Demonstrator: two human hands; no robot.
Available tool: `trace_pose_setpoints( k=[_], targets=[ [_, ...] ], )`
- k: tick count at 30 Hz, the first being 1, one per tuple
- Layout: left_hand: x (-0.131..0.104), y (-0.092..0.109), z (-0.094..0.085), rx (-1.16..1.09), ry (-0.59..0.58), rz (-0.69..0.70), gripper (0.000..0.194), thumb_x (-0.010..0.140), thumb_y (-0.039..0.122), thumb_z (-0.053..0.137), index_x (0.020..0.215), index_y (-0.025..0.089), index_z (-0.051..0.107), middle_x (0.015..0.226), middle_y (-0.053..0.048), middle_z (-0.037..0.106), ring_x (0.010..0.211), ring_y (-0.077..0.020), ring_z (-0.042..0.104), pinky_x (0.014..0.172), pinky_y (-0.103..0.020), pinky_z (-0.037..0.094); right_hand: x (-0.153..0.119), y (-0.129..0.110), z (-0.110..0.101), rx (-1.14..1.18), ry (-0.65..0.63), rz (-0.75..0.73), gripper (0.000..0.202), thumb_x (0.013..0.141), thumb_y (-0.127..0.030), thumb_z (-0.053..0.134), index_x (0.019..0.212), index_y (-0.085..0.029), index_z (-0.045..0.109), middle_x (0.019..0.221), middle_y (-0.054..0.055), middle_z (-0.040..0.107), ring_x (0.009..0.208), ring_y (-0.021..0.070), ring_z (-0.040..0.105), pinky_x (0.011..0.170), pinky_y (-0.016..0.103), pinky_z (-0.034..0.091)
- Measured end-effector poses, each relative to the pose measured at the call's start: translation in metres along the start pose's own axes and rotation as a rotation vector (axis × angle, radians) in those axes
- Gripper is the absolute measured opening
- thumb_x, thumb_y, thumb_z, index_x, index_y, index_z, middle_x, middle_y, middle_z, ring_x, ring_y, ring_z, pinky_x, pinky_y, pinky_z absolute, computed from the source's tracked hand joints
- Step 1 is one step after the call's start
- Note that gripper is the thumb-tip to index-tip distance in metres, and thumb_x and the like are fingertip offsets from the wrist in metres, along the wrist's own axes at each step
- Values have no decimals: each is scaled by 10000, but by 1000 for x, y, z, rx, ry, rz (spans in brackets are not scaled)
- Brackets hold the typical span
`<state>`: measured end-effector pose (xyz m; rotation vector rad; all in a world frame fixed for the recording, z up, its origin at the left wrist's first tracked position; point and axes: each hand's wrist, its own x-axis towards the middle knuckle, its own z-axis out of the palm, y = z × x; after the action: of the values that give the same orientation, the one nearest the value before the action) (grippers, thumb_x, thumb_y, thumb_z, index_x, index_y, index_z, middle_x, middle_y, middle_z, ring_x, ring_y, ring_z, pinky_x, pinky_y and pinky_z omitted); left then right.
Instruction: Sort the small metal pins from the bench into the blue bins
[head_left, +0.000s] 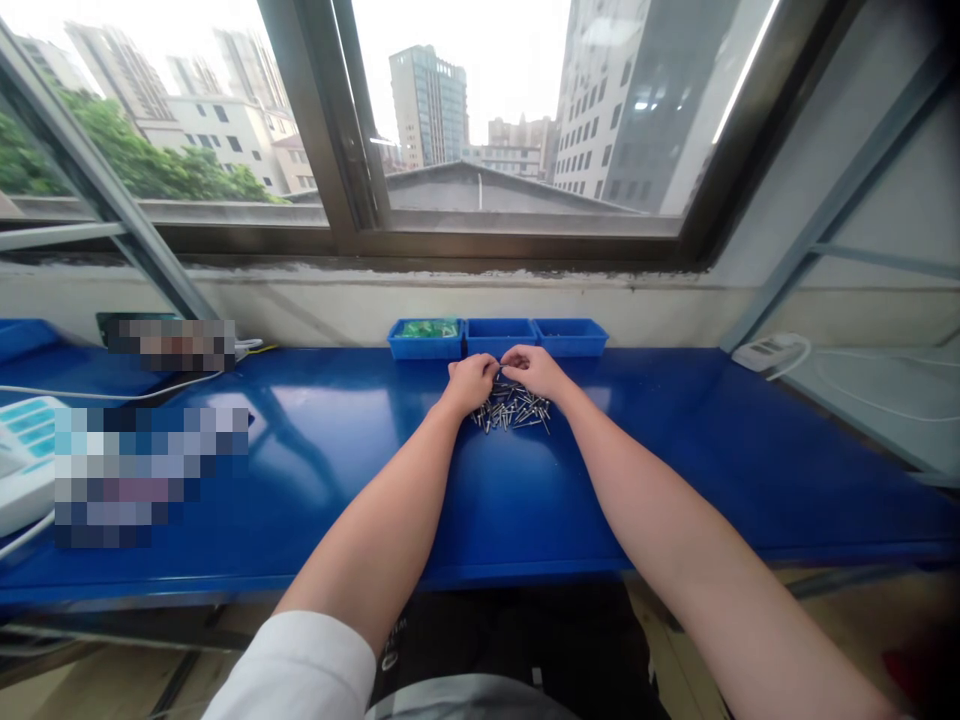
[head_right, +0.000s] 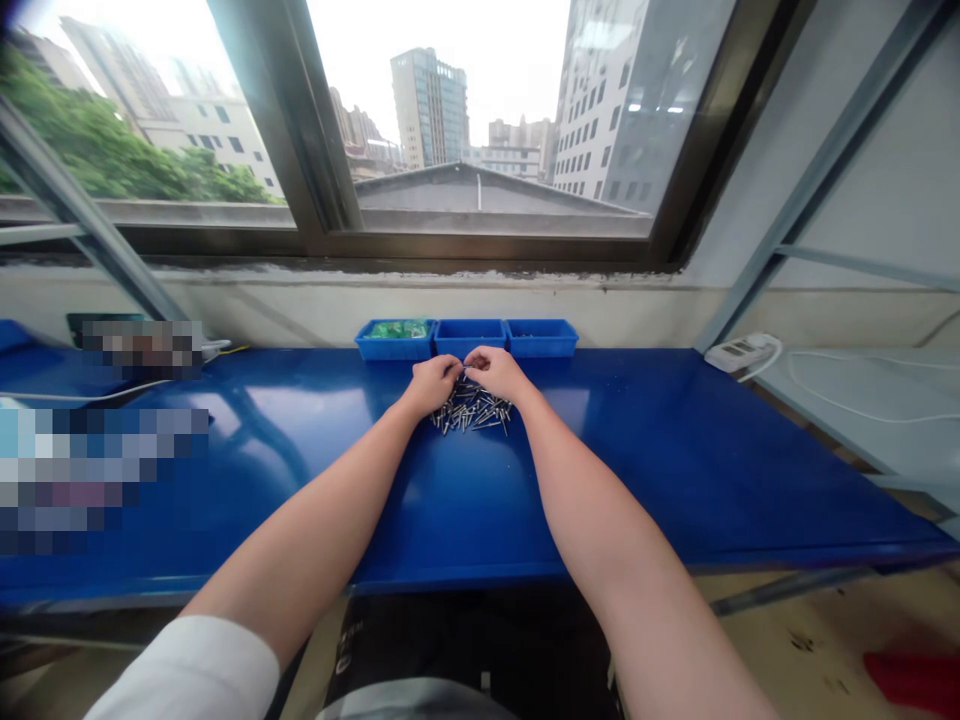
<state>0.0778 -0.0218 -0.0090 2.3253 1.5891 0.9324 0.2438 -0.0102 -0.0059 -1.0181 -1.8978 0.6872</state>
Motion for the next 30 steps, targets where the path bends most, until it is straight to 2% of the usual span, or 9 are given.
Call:
trace_pose_setpoints(
  k=[5, 9, 13, 18, 21, 24, 30],
  targets=[
    [-2, 4, -3, 13, -35, -31, 254, 918, 289, 390, 923, 248, 641, 1018, -3, 695, 1008, -189, 592, 907, -333, 373, 0, -7, -2, 142, 11, 50, 193, 640, -306, 626, 747, -146, 643, 719, 16, 654, 684, 147, 583, 715, 294, 476],
    [-3, 6, -3, -4, -9, -70, 297, 943, 319, 338, 994, 254, 623, 1088, -19, 672, 1072, -196, 566, 946, -364, 349, 2, -4, -5, 154, 122, 91, 196, 633, -295, 626, 760, -150, 658, 757, 29, 677, 751, 170, 611, 764, 304, 482],
    [-1, 2, -1, -15, 42, -120, 299, 942, 318, 332, 1042, 247, 605, 1120, -44, 653, 1086, -207, 558, 952, -396, 345, 6, 4, -9, 44, 248, 108, 288, 651, -262, 606, 907, -152, 679, 908, 52, 701, 842, 186, 616, 813, 312, 472],
    [-1, 0, 2, 3, 37, -118, 277, 931, 325, 356, 1019, 245, 605, 1099, -49, 653, 1075, -220, 562, 949, -411, 346, 8, 9, -16, -157, 303, 71, 430, 675, -252, 601, 1090, -153, 655, 1072, 71, 680, 983, 206, 593, 906, 337, 429],
    [-1, 0, 2, 16, 32, -127, 264, 923, 328, 376, 1029, 243, 602, 1108, -55, 651, 1080, -226, 561, 952, -414, 345, 8, 10, -16, -350, 316, 78, 485, 671, -275, 620, 1143, -165, 642, 1151, 83, 645, 1079, 245, 544, 999, 401, 355],
    [-1, 1, 2, 25, 28, -129, 253, 914, 318, 395, 1042, 242, 599, 1120, -57, 650, 1089, -230, 558, 962, -419, 342, 9, 11, -15, -502, 304, 154, 578, 665, -324, 639, 1228, -199, 602, 1265, 78, 581, 1153, 307, 462, 998, 458, 336],
    [-2, 2, 1, 37, 3, -133, 248, 904, 311, 411, 1053, 244, 597, 1148, -59, 640, 1113, -238, 547, 972, -428, 341, 8, 13, -11, -577, 186, 224, 802, 655, -361, 658, 1408, -241, 409, 1456, 52, 401, 1215, 375, 357, 980, 499, 334]
  ],
)
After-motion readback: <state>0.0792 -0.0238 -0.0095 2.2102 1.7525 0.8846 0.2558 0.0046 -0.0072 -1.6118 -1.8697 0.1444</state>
